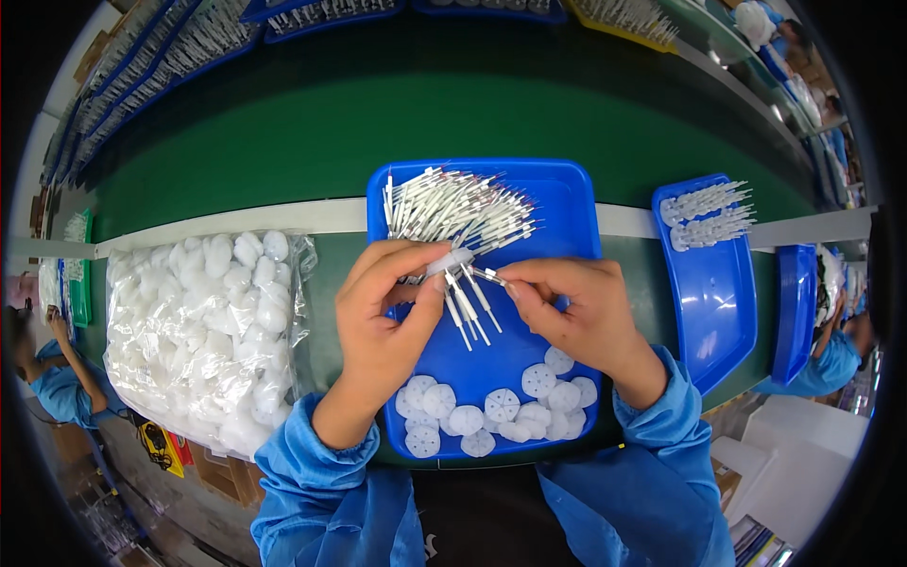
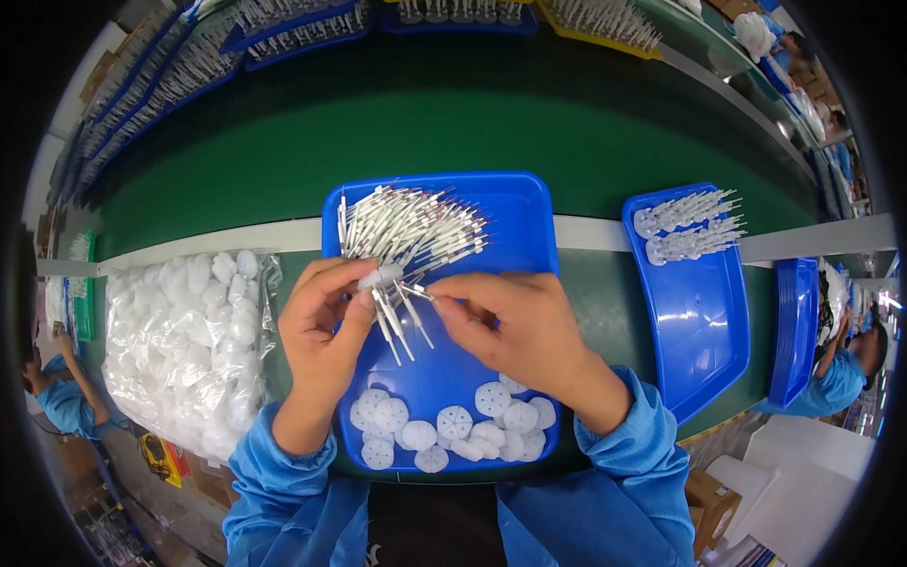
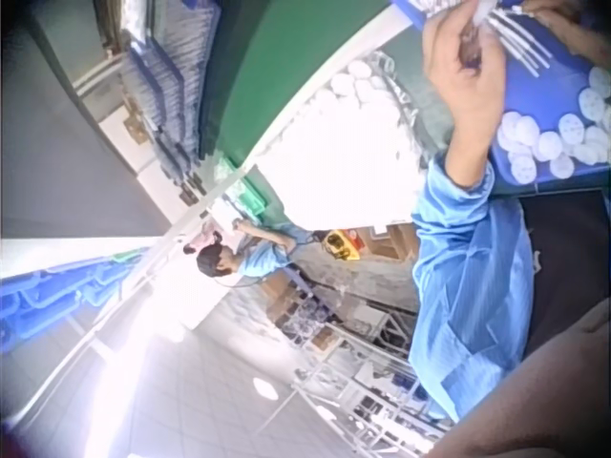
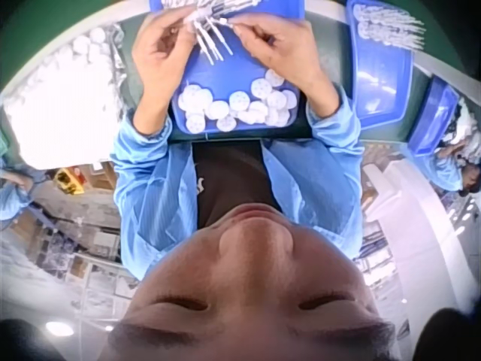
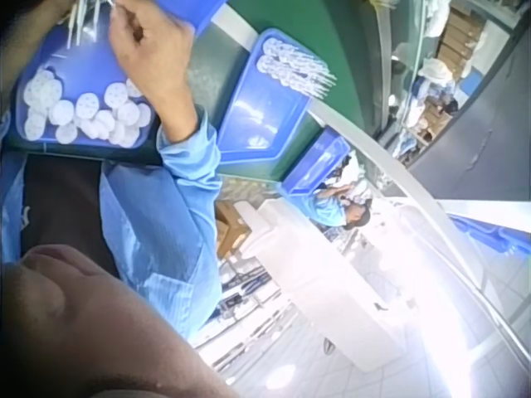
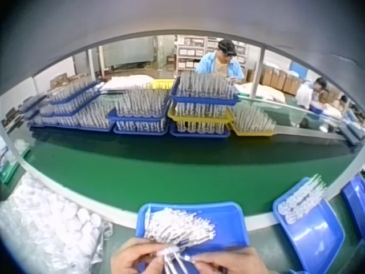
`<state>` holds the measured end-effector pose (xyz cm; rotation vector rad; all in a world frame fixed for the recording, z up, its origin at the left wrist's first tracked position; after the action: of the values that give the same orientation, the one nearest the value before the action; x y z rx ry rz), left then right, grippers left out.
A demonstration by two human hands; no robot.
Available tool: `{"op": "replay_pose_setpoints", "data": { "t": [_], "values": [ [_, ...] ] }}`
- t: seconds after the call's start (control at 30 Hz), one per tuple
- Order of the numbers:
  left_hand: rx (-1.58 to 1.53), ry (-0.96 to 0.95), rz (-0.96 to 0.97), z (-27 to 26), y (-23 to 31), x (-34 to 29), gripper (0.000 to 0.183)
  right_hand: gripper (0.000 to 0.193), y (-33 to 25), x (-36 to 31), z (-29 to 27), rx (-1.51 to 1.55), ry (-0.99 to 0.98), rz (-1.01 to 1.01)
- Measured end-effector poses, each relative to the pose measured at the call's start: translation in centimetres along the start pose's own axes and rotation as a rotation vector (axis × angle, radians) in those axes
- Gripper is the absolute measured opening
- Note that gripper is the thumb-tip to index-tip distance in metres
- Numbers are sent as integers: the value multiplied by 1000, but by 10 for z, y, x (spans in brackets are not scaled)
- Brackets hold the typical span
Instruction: The person inserts white sticks into small white cotton pads at a factory workstation. They repeatedly pick a stick, insert it into a pad, and place the finished swab into a blue tray. The process is continuous and repetitive throughout the clip.
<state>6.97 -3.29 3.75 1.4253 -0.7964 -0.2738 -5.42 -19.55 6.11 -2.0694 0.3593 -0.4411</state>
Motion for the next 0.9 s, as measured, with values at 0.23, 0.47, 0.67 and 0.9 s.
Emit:
{"op": "replay_pose_setpoints", "data": {
  "t": [0.23,0.47,0.67,0.9],
  "values": [
    [-34,18,-43,2,-4,-3,31,13,-1,0,3,-47,-9,-13],
    [40,-39,9,7,0,-2,35,13,-14,-2,5,-208,65,-163],
    [53,-64,-73,14,-7,-6,35,12,-10,2,9,-313,1,-140],
    [347,-125,93,21,11,-7,30,13,-18,-4,5,-429,166,-216]
  ]
}}
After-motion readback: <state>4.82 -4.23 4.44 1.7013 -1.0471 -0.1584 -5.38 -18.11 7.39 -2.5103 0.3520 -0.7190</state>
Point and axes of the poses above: each hand's wrist, its own x-axis towards the middle knuckle, its own z-axis out of the palm, y = z × x, the point moved 10 cm from there along x, towards the middle knuckle, and after that the axes turned 4 degrees about z, right-handed, at the moved point
